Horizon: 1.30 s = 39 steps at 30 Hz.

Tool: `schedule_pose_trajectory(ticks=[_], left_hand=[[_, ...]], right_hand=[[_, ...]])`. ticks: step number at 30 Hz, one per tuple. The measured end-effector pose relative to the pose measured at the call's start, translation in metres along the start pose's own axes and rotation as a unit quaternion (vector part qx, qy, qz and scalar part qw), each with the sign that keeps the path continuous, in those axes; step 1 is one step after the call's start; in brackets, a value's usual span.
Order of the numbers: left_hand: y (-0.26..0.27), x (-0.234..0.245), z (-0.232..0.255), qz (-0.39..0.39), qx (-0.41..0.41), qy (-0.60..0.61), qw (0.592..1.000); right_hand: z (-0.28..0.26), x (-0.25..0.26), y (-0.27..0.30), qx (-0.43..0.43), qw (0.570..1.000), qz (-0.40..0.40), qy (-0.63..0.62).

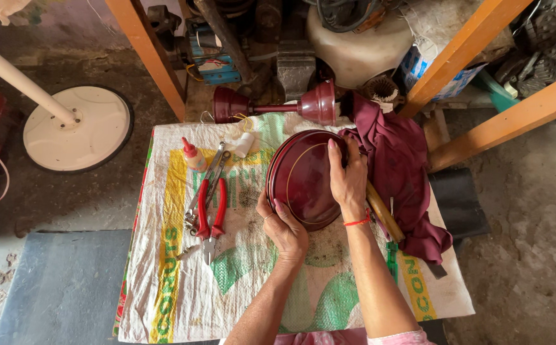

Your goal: The person disassembles a maroon ceiling fan light fixture, removes the cover, and uses pliers and a screwdriver to adjust internal wiring and components. The person then reassembles the fixture and secures the cover.

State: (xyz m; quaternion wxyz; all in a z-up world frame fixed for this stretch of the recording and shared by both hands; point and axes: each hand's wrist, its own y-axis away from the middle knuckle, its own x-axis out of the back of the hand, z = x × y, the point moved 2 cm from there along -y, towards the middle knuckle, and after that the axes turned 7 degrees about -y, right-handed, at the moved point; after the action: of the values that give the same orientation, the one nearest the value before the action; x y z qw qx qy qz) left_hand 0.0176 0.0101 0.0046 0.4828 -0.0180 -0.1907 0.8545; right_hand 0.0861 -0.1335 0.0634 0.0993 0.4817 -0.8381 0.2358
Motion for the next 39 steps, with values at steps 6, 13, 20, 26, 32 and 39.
schedule_pose_trajectory(ticks=[6, 13, 20, 26, 32, 39], left_hand=[[-0.001, 0.004, 0.009, 0.025, -0.038, -0.004, 0.999], [0.007, 0.002, 0.007, 0.025, 0.017, 0.013, 0.999], [-0.001, -0.002, -0.001, 0.022, -0.064, 0.010, 0.998], [-0.002, 0.010, 0.010, -0.011, -0.200, -0.048, 0.979], [-0.004, 0.023, 0.023, -0.026, -0.354, -0.173, 0.919], [0.017, 0.017, 0.033, -0.011, -0.334, -0.183, 0.925]], right_hand=[[-0.003, 0.001, -0.003, -0.031, 0.999, -0.015, -0.004], [-0.001, -0.001, -0.003, -0.002, 0.999, -0.029, -0.015], [0.008, 0.001, -0.002, -0.032, 0.999, -0.018, -0.036], [0.037, -0.003, -0.001, 0.010, 0.953, -0.042, -0.300], [0.072, -0.029, 0.008, -0.149, 0.738, -0.081, -0.654], [0.086, -0.029, 0.010, -0.173, 0.701, -0.101, -0.685]])
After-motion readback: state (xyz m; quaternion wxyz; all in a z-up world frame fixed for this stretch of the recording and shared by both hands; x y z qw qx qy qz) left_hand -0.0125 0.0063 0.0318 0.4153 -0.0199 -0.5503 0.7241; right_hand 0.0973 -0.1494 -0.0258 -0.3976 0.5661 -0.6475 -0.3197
